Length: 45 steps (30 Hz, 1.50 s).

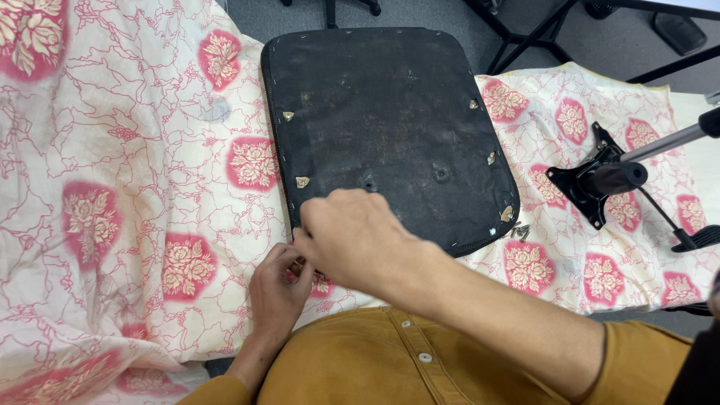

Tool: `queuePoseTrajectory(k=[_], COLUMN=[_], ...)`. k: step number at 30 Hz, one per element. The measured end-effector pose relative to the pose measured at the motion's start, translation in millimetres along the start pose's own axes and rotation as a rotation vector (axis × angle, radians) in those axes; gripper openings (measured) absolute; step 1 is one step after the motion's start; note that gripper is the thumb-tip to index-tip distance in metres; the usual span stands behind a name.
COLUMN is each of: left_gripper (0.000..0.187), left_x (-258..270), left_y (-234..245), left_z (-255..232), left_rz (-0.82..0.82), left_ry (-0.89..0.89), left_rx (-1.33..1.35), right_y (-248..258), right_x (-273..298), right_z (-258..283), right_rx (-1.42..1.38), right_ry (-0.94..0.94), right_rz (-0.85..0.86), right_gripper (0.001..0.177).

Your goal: The person uses a screwdriver to remove screws from the underside of a black chair seat. They work along the perimeter, unscrewing fasteners and placing them on the patterned cloth below. The chair base is visible nearby, and the person continues removing screws throughout the clip.

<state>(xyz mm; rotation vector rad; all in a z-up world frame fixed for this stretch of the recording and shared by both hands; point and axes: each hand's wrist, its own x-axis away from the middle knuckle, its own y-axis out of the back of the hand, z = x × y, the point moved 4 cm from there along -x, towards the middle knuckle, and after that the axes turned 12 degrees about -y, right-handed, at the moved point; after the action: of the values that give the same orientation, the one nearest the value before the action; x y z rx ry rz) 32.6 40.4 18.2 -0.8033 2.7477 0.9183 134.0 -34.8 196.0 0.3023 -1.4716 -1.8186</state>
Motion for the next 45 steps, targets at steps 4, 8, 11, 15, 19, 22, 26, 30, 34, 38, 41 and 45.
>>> queuePoseTrajectory(k=[4, 8, 11, 15, 19, 22, 26, 30, 34, 38, 41, 45], left_gripper=[0.023, 0.023, 0.028, 0.036, 0.036, 0.032, 0.033, 0.032, 0.042, 0.043, 0.024, 0.015], left_x=[-2.2, -2.6, 0.4, 3.7, -0.2, -1.0, -17.3, -59.6, -127.7, -185.7, -203.3, -207.3], left_y=[3.9, 4.8, -1.5, -8.3, -13.6, -9.2, 0.1, 0.1, -10.7, -21.6, -27.9, -36.9], left_z=[-5.1, -3.6, 5.0, 11.8, 16.8, 15.3, 6.5, 18.8, 40.7, 55.9, 60.2, 59.9], left_rz=[-0.017, -0.047, -0.065, -0.11, -0.038, 0.033, -0.087, -0.182, -0.159, -0.12, -0.149, -0.185], left_ry=[0.032, 0.029, 0.17, 0.291, 0.345, 0.36, 0.078, -0.082, -0.072, 0.004, -0.003, -0.007], left_rx=[0.003, 0.035, 0.105, 0.25, 0.392, 0.248, -0.042, -0.06, -0.064, -0.133, -0.122, -0.167], right_y=[15.1, 34.1, 49.7, 52.8, 45.8, 45.2, 51.1, 63.2, 70.3, 74.2, 74.4, 75.6], right_x=[0.0, -1.5, -2.7, -8.3, -8.4, -10.3, -18.1, -29.6, -46.7, -68.8, -88.4, -116.1], right_z=[-11.8, -15.5, -17.7, -20.2, -20.5, -23.5, -28.0, -35.3, -51.3, -67.4, -79.9, -88.0], right_rx=[0.035, 0.083, 0.071, 0.079, 0.068, 0.07, 0.063, 0.024, -0.088, -0.125, -0.178, -0.185], right_ry=[-0.106, -0.135, -0.034, -0.003, -0.004, -0.014, -0.01, -0.071, -0.236, -0.191, -0.088, 0.016], right_rz=[0.128, 0.176, 0.108, 0.1, 0.134, 0.125, 0.069, -0.027, -0.087, -0.324, -0.406, -0.532], right_gripper=[0.033, 0.028, 0.028, 0.028, 0.025, 0.027, 0.029, 0.025, 0.026, 0.024, 0.025, 0.029])
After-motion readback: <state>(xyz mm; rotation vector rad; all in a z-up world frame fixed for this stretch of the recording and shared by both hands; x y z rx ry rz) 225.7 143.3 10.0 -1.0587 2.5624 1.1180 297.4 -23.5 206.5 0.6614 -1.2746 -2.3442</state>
